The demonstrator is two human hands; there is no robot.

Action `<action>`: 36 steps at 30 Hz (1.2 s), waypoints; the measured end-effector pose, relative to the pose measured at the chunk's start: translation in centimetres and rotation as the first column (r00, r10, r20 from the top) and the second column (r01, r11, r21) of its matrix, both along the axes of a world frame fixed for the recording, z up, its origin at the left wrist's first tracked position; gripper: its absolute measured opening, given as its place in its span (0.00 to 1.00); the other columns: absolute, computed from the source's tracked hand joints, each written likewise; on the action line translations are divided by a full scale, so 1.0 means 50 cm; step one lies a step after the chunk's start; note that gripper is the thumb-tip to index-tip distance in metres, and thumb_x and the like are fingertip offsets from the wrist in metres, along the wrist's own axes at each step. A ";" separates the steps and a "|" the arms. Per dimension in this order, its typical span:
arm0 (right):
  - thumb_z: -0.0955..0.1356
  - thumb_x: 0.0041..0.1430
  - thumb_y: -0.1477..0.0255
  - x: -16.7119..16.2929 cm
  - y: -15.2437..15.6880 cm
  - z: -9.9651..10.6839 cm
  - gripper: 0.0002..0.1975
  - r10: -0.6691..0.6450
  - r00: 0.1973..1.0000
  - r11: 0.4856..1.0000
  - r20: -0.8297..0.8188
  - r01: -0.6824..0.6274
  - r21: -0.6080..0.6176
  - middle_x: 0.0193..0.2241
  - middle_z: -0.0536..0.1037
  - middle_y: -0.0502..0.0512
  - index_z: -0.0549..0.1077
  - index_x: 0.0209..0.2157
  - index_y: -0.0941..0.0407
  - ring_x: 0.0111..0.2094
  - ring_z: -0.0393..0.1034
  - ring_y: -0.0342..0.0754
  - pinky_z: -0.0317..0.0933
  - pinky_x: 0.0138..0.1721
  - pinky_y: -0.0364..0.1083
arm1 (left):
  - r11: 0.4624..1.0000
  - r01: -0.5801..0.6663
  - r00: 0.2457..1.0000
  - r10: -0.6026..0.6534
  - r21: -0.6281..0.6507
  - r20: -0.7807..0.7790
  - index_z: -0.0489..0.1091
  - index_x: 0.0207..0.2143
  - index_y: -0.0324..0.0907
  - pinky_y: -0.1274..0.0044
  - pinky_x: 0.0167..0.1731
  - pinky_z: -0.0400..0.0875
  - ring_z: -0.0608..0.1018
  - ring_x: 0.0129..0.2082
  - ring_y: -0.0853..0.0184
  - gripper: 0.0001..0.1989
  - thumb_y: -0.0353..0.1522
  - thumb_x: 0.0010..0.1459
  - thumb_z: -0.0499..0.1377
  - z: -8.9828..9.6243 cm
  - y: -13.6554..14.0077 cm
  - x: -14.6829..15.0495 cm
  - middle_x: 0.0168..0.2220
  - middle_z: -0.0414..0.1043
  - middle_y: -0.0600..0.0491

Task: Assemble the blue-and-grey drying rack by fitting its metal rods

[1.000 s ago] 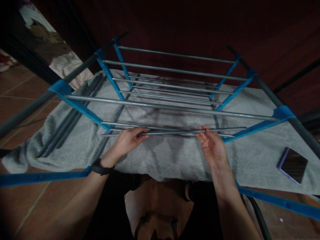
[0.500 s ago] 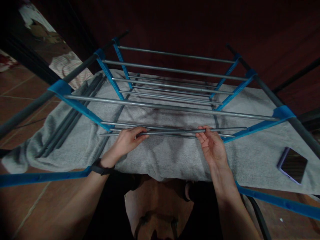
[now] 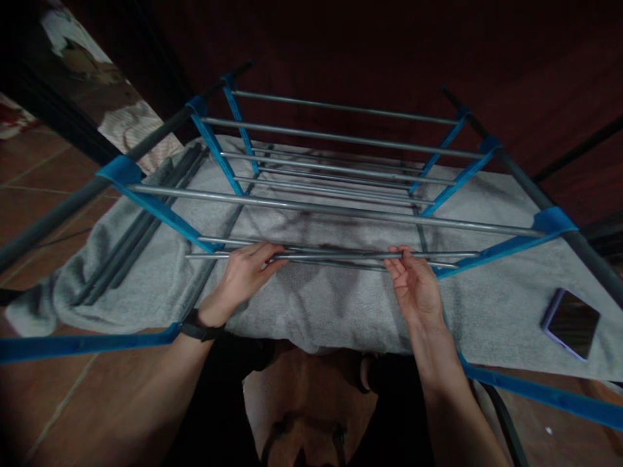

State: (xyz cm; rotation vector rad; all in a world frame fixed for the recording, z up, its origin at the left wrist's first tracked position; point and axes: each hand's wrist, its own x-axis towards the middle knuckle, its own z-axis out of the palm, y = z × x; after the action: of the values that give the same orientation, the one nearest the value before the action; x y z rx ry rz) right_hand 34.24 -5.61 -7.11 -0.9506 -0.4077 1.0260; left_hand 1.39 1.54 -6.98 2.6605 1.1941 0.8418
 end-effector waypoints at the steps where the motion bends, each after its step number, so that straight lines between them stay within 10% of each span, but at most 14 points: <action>1: 0.75 0.50 0.75 0.000 0.000 0.000 0.05 -0.008 1.000 1.000 -0.003 0.008 -0.002 0.32 0.81 0.50 0.77 0.30 0.57 0.37 0.77 0.42 0.75 0.40 0.40 | 1.000 -0.011 1.000 0.011 0.014 -0.002 0.72 0.42 0.44 0.74 0.38 0.67 0.77 0.36 0.64 0.10 0.39 0.67 0.55 0.000 0.000 0.000 0.36 0.76 0.52; 36: 0.74 0.53 0.74 0.009 -0.001 0.001 0.03 -0.074 0.996 0.997 -0.044 0.074 0.011 0.33 0.81 0.51 0.78 0.31 0.58 0.40 0.78 0.44 0.75 0.44 0.43 | 0.980 -0.071 0.997 0.072 0.186 0.000 0.71 0.42 0.43 0.71 0.40 0.66 0.75 0.39 0.63 0.08 0.35 0.66 0.55 0.003 0.000 -0.009 0.38 0.76 0.51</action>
State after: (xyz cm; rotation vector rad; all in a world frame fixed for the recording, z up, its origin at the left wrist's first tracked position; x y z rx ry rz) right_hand 34.70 -5.66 -7.07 -0.9244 -0.3399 0.9739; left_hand 0.95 1.55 -6.85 2.7810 1.2795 1.0037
